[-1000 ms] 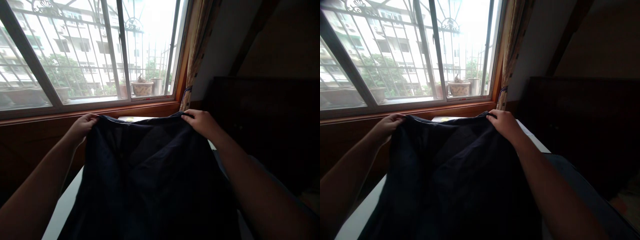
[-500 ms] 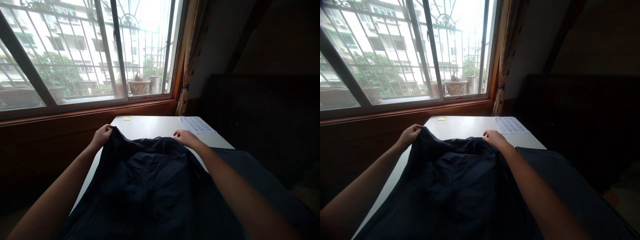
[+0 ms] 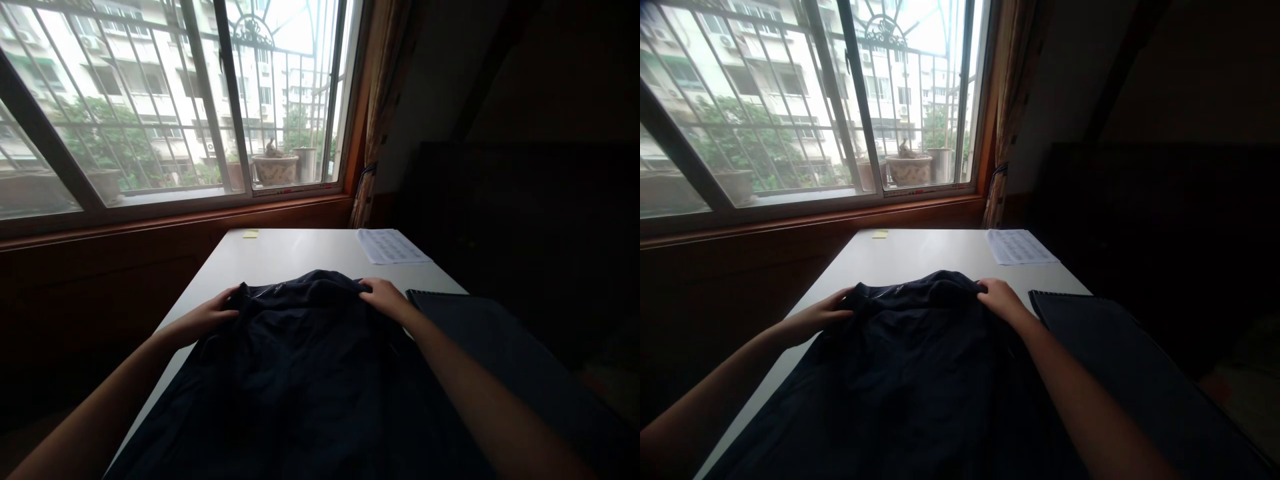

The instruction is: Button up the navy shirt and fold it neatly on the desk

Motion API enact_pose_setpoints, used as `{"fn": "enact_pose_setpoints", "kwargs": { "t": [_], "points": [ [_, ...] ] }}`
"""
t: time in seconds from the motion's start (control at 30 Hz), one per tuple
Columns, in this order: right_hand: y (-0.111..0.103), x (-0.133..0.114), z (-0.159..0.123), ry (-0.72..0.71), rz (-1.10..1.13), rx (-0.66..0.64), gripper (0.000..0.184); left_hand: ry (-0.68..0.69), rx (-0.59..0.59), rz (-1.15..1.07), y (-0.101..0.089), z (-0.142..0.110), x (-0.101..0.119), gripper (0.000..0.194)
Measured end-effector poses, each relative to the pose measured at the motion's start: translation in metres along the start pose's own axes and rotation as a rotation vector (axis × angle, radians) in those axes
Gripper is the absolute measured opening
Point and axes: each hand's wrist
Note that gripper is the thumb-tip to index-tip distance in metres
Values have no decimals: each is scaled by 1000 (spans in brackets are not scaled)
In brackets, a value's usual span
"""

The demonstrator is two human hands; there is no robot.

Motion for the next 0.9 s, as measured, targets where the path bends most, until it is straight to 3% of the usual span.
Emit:
{"fn": "enact_pose_setpoints", "kwargs": {
  "t": [0.1,0.17,0.3,0.37,0.47,0.57,0.67,0.8,0.9],
  "points": [
    [3,-46,-26,-130,50,48,35,-38,-2,76,21,0,-2,97],
    [13,-79,-53,-320,78,20,37,-55,-29,113,34,6,-8,101],
    [42,-124,-104,-750,-72,-240,28,2,22,244,49,21,-23,102],
    [49,-128,-116,-829,-51,-330,23,26,57,324,50,24,-27,97],
    [49,-112,-112,-667,36,-232,29,59,56,357,48,20,-25,86],
    [49,-82,-98,-436,62,-69,39,109,39,372,45,12,-19,75],
    [56,-48,-83,-309,35,34,46,187,59,448,48,10,-19,65],
    [69,-16,-56,-91,196,104,53,241,143,671,70,18,-21,65],
    [75,-5,-33,95,432,24,68,236,158,966,94,27,-22,63]
  ]
}}
Point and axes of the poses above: each hand's wrist, its own z-axis towards the middle knuckle, its own y-axis out of the palm, x = y × z
